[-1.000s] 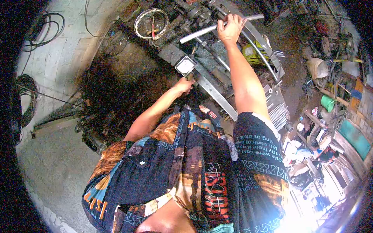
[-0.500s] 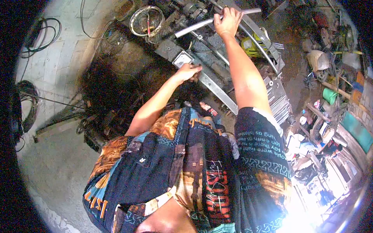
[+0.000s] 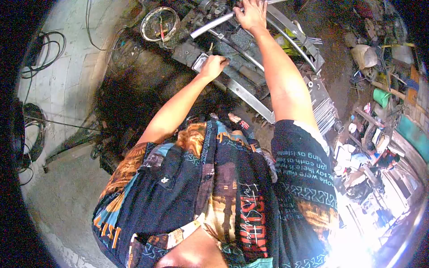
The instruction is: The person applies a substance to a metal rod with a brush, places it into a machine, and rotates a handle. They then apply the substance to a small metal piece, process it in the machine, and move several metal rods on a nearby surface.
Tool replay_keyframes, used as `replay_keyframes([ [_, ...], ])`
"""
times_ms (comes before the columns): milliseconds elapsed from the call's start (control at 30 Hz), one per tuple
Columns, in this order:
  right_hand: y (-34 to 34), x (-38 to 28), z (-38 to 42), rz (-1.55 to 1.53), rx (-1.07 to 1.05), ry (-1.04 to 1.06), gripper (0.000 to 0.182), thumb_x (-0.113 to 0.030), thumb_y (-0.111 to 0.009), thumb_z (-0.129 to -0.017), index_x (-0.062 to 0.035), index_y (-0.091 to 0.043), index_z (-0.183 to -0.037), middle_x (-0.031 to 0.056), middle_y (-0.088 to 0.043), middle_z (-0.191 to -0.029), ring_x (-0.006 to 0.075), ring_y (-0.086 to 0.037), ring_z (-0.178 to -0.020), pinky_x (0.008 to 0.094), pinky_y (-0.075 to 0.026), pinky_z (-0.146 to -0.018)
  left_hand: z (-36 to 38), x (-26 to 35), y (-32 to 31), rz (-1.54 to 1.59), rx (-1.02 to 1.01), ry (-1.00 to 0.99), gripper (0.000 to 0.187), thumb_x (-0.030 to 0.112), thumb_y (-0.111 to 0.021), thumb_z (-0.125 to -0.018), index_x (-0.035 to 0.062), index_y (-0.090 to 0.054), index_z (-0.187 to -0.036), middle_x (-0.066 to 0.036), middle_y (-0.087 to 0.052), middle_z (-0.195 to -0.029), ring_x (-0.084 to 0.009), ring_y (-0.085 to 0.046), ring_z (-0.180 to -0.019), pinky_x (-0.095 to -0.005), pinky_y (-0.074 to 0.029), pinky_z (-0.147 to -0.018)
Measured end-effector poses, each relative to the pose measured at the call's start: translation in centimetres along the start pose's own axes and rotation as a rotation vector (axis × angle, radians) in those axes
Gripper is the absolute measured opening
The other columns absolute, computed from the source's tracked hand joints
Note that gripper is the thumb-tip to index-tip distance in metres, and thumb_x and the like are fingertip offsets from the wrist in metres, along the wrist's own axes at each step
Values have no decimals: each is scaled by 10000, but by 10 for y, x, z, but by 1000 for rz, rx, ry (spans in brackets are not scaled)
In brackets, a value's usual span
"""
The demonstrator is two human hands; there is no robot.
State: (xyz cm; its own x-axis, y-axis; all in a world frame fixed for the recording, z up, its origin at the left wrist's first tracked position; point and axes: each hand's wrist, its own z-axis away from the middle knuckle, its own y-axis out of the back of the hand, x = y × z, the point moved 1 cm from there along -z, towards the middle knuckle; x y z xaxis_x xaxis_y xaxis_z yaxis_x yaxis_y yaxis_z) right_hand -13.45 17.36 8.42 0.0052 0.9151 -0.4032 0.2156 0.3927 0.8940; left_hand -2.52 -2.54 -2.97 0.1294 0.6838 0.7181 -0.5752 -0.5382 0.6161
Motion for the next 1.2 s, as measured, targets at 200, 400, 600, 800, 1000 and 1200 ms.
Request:
replay_keyframes([
  [200, -5, 8, -19, -12, -230, -35, 397, -396, -560, -905, -20, -574, -1032, 233, -526, -1103, 443, -449, -1130, 519, -270, -1075, -30, -2, -10, -253, -27, 118, 204, 159, -615, -855, -3, -729, -904, -273, -680, -928, -409, -684, -907, -474, -549, -812],
  [400, -4, -6, -26, 26, -315, -22, 412, -413, -529, -927, -25, -590, -1049, 232, -524, -1144, 427, -420, -1194, 555, -213, -1109, -27, 4, 0, -310, 0, 159, 215, 100, -553, -857, -6, -735, -896, -257, -691, -965, -374, -694, -936, -448, -564, -833],
  [600, -3, -22, -38, 44, -389, -22, 464, -449, -490, -949, -11, -571, -1080, 244, -505, -1179, 436, -406, -1217, 555, -195, -1124, -18, 7, 13, -340, -8, 219, 224, 87, -533, -878, 4, -737, -923, -234, -700, -978, -358, -698, -942, -429, -568, -837],
  [800, -17, -23, -43, 67, -395, 2, 516, -476, -461, -959, 0, -546, -1140, 260, -471, -1266, 447, -347, -1303, 550, -144, -1162, -14, -6, 10, -312, 41, 288, 188, 113, -583, -846, 6, -728, -899, -245, -695, -942, -393, -690, -921, -466, -563, -803],
  [1000, -16, -27, -42, 63, -404, 4, 508, -477, -477, -949, -8, -547, -1130, 271, -470, -1254, 450, -351, -1294, 552, -157, -1153, -12, -12, 12, -327, 28, 288, 198, 101, -564, -855, -1, -728, -896, -248, -694, -927, -386, -697, -895, -466, -565, -794],
  [1200, -18, -22, -40, 60, -397, 7, 494, -471, -483, -949, -11, -538, -1121, 266, -475, -1226, 448, -373, -1262, 558, -170, -1140, -8, 1, 19, -392, -9, 305, 210, 73, -551, -871, 35, -748, -934, -197, -716, -965, -319, -710, -933, -407, -575, -804],
])
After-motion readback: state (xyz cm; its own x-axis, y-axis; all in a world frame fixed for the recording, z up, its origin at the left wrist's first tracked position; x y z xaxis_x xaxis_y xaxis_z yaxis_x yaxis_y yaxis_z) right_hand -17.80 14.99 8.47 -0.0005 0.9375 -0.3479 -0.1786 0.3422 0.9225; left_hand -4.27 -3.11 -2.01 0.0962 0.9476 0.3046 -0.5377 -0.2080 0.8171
